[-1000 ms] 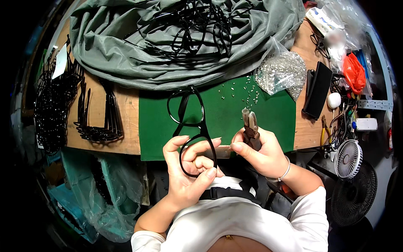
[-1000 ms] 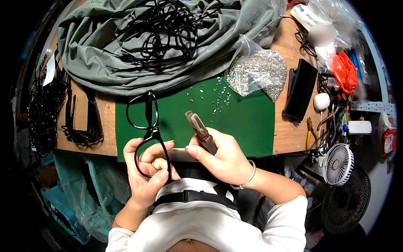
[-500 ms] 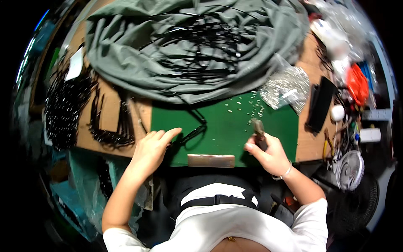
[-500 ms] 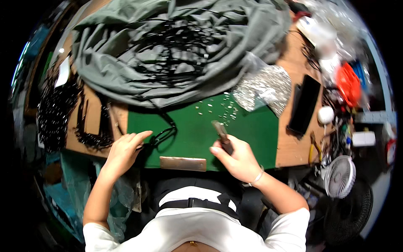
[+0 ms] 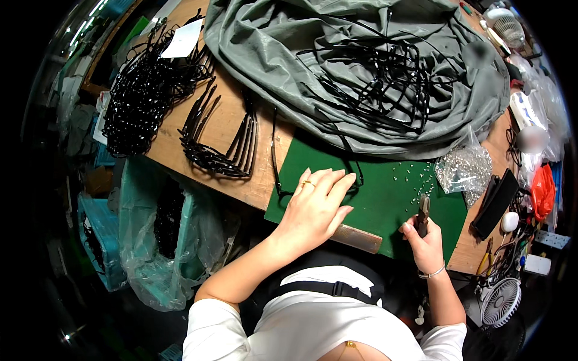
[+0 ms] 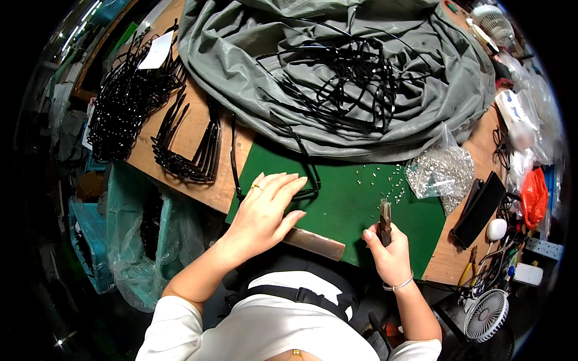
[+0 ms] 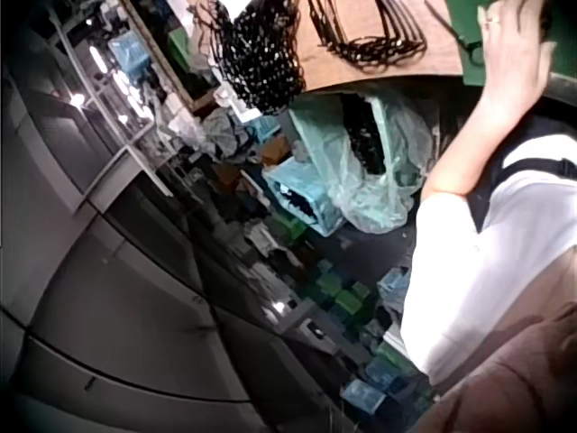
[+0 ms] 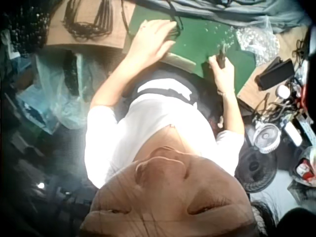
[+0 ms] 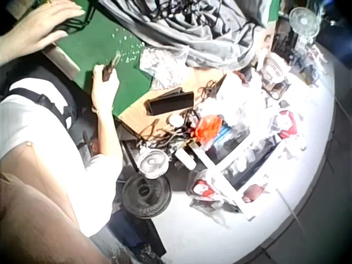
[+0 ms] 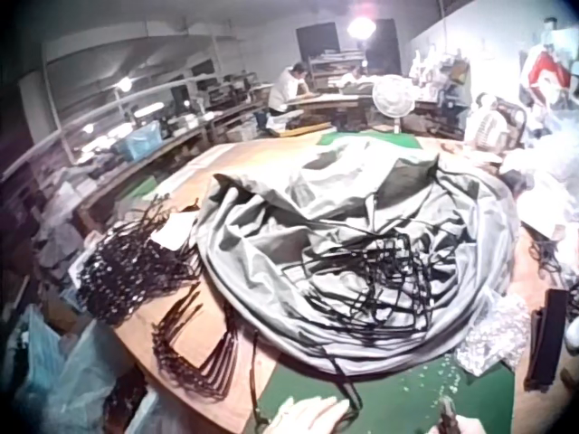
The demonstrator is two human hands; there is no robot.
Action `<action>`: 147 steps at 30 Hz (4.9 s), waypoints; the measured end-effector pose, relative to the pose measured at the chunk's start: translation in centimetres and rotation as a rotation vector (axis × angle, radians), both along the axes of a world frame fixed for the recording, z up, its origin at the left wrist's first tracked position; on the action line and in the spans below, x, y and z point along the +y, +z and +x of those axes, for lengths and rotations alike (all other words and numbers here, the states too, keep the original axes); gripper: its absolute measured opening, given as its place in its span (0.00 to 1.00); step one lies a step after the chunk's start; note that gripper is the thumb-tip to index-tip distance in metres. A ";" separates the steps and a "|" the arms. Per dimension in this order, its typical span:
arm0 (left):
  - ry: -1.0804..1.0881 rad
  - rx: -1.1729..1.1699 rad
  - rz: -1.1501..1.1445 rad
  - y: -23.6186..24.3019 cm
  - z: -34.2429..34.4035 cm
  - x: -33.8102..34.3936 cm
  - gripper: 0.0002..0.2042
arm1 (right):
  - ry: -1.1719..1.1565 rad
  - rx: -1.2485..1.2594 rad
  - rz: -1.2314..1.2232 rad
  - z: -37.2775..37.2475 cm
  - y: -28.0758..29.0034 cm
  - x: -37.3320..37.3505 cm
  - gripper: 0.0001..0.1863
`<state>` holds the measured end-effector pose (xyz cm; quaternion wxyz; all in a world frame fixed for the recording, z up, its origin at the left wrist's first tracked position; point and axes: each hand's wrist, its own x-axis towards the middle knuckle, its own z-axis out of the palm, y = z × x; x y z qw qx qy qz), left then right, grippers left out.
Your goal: The person uses pliers to adjust the arms of multiple black eyeglass frames one by one. They pick up each frame from a pile, apply the pliers to the hinge area, and place the frame back on the table. The person also briefly moves a cloth and a small white card on the table.
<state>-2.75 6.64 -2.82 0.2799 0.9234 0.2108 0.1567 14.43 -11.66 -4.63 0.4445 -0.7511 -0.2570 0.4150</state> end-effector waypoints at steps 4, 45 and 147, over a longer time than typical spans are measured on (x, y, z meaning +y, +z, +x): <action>0.136 -0.122 0.199 0.2 -2.0 3.8 0.17 | -0.092 0.030 0.039 0.3 -0.5 -0.7 0.08; 0.108 -0.582 -0.156 2.1 15.9 8.3 0.08 | -0.054 -0.113 0.055 0.3 0.2 -2.7 0.10; -0.099 -0.331 -1.091 2.5 3.5 -7.1 0.40 | 0.201 0.640 0.110 0.5 7.2 1.9 0.07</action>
